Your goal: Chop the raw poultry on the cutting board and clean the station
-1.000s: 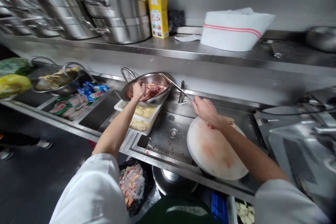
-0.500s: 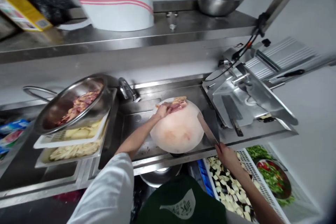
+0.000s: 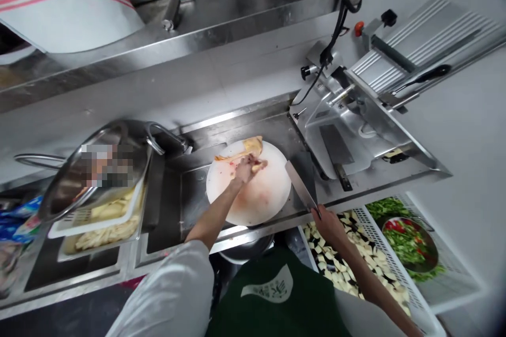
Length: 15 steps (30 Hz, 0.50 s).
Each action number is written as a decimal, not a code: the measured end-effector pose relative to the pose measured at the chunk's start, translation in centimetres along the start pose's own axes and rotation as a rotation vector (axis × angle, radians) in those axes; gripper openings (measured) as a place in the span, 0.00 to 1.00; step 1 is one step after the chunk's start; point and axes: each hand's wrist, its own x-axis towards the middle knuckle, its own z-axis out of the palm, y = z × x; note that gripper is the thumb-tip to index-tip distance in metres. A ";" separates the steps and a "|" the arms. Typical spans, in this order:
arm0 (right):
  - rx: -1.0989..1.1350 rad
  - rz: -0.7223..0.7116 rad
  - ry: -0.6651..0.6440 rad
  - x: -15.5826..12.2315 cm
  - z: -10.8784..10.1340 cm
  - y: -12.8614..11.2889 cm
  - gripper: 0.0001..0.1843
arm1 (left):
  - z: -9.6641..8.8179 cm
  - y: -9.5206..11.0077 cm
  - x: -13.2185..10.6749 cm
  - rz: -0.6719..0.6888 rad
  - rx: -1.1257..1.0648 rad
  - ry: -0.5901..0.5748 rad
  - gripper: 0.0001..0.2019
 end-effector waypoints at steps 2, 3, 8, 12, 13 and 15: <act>-0.023 -0.011 -0.012 1.0 -0.2 -0.5 0.13 | 1.0 0.6 -2.4 0.028 -0.079 0.015 0.13; -0.034 -0.019 -0.014 1.5 -0.3 -0.8 0.13 | 1.2 0.7 -3.3 0.025 -0.126 0.033 0.11; -0.046 -0.077 -0.061 3.2 -0.7 -2.4 0.14 | -0.7 0.4 -5.9 -0.150 -0.746 0.256 0.18; -0.041 -0.125 -0.098 4.5 -0.5 -4.1 0.15 | -1.9 -0.6 -8.1 -0.351 -1.311 0.273 0.32; -0.042 -0.140 -0.107 4.8 -0.5 -4.5 0.15 | -1.8 -1.0 -8.7 -0.416 -1.350 0.245 0.33; -0.053 -0.172 -0.130 5.4 -0.5 -5.4 0.16 | -1.5 -2.0 -9.8 -0.582 -1.310 0.197 0.32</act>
